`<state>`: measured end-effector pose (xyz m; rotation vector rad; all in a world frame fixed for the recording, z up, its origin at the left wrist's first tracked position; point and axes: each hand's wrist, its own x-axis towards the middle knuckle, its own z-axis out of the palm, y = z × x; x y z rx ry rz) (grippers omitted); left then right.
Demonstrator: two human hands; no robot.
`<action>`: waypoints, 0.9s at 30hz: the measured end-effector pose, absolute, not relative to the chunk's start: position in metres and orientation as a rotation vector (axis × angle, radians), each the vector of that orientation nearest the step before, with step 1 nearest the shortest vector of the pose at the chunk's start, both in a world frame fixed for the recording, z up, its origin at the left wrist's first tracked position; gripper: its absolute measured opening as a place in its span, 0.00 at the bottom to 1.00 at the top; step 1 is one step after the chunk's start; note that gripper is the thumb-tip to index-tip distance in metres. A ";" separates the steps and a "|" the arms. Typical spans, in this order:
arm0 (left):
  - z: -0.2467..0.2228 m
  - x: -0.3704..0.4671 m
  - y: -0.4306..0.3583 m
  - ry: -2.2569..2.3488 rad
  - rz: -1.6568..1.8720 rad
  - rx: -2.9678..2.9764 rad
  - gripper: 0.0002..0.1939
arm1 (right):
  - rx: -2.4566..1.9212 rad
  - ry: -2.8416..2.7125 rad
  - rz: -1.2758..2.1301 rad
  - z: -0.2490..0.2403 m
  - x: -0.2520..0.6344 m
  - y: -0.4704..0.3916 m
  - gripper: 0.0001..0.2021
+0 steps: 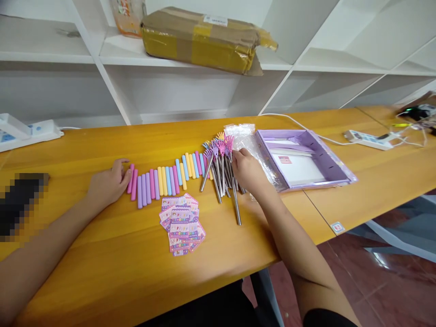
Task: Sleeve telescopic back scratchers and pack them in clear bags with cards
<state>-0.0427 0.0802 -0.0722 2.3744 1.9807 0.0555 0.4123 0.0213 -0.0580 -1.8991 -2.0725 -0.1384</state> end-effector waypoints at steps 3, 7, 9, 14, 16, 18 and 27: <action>-0.073 -0.044 0.081 1.971 0.063 2.370 0.33 | -1.908 -2.019 -0.134 -0.065 0.415 0.021 0.14; -0.070 -0.042 0.080 1.978 0.056 2.354 0.32 | -1.871 -1.945 -0.184 -0.072 0.414 0.020 0.18; -0.068 -0.041 0.080 1.987 0.041 2.336 0.32 | -1.855 -1.949 -0.190 -0.072 0.412 0.019 0.20; -0.065 -0.040 0.080 1.991 0.026 2.325 0.31 | -1.920 -1.978 -0.149 -0.070 0.404 0.017 0.23; -0.066 -0.041 0.080 1.991 0.035 2.322 0.31 | -1.973 -1.973 -0.153 -0.069 0.404 0.016 0.24; -0.067 -0.043 0.081 1.983 0.040 2.306 0.31 | -2.012 -1.965 -0.165 -0.069 0.404 0.014 0.25; -0.066 -0.045 0.084 1.956 0.090 2.264 0.31 | -1.859 -1.853 -0.197 -0.063 0.410 0.008 0.21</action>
